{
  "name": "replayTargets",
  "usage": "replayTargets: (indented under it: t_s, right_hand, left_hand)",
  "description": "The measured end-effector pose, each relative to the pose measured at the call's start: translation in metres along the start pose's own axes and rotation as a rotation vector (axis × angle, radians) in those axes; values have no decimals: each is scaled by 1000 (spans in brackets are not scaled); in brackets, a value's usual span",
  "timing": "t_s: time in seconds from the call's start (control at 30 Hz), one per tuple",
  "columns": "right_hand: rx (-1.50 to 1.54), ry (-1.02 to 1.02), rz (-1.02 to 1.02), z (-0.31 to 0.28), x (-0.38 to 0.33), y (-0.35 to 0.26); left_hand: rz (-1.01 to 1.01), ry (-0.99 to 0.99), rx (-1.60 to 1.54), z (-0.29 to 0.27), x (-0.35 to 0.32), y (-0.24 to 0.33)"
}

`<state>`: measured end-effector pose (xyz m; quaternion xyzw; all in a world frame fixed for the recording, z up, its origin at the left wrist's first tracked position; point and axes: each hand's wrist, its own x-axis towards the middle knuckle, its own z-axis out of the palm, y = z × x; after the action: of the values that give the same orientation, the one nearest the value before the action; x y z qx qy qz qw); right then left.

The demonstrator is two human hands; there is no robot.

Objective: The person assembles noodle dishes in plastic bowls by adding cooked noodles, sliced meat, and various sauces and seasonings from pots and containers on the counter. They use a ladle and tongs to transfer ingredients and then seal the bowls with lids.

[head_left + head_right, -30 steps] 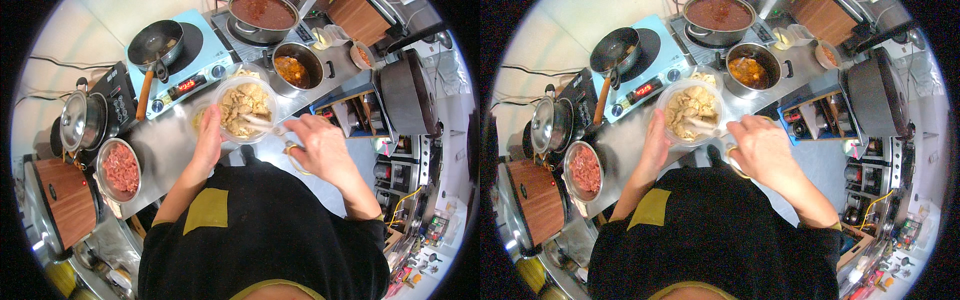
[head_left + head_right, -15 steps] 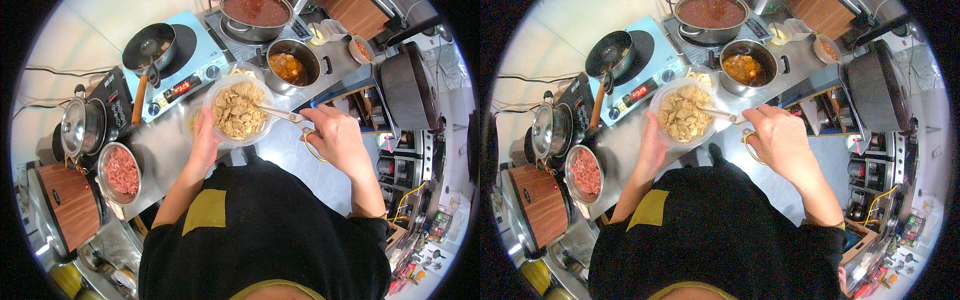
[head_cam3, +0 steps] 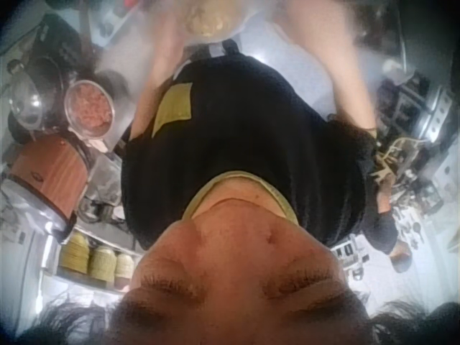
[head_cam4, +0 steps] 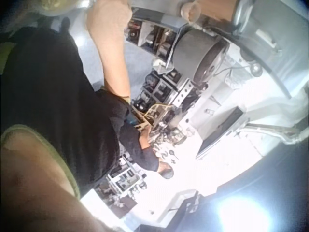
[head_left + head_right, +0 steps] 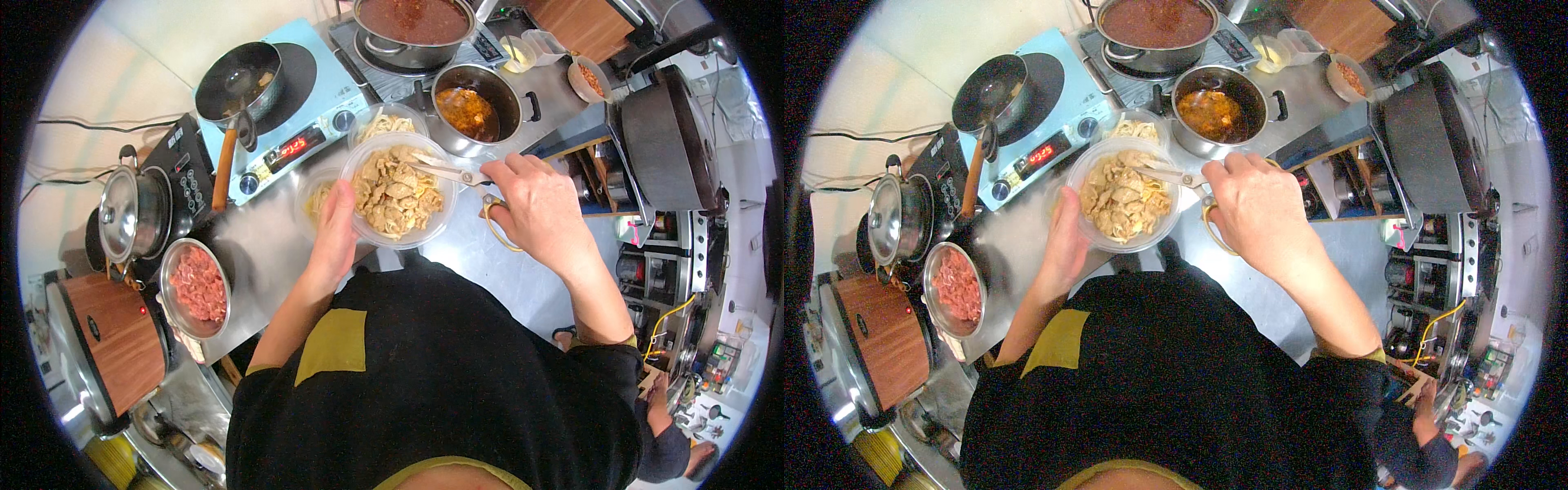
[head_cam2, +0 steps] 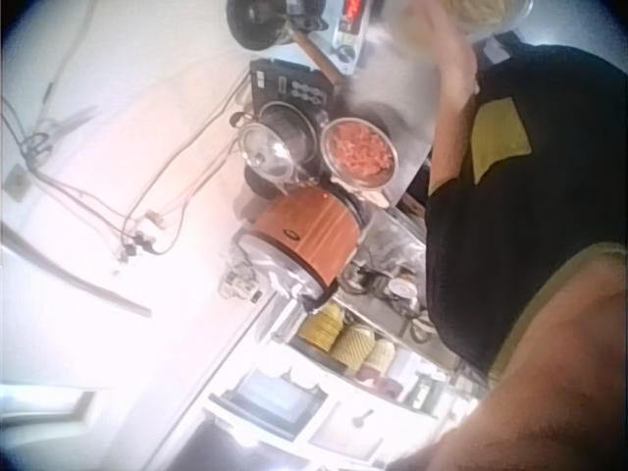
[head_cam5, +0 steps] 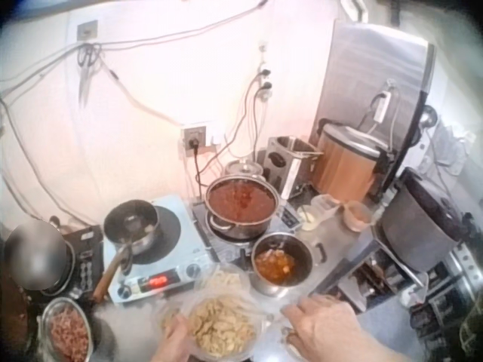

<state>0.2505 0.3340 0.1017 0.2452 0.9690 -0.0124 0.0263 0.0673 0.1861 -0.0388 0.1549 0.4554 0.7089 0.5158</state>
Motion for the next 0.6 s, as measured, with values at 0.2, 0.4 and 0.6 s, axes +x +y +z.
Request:
replayTargets:
  t_s: [0.2, 0.4, 0.6]
  right_hand:
    - [-98, 110, -42, 4, 7, -5]
    - [0, 134, 6, 1, 10, 3]
    - [50, 240, -28, -3, 9, -3]
  left_hand:
    - [-11, -3, 65, -8, 1, -6]
    - [-63, 13, -32, -3, -1, 1]
    - [-63, 6, -67, -9, 3, -8]
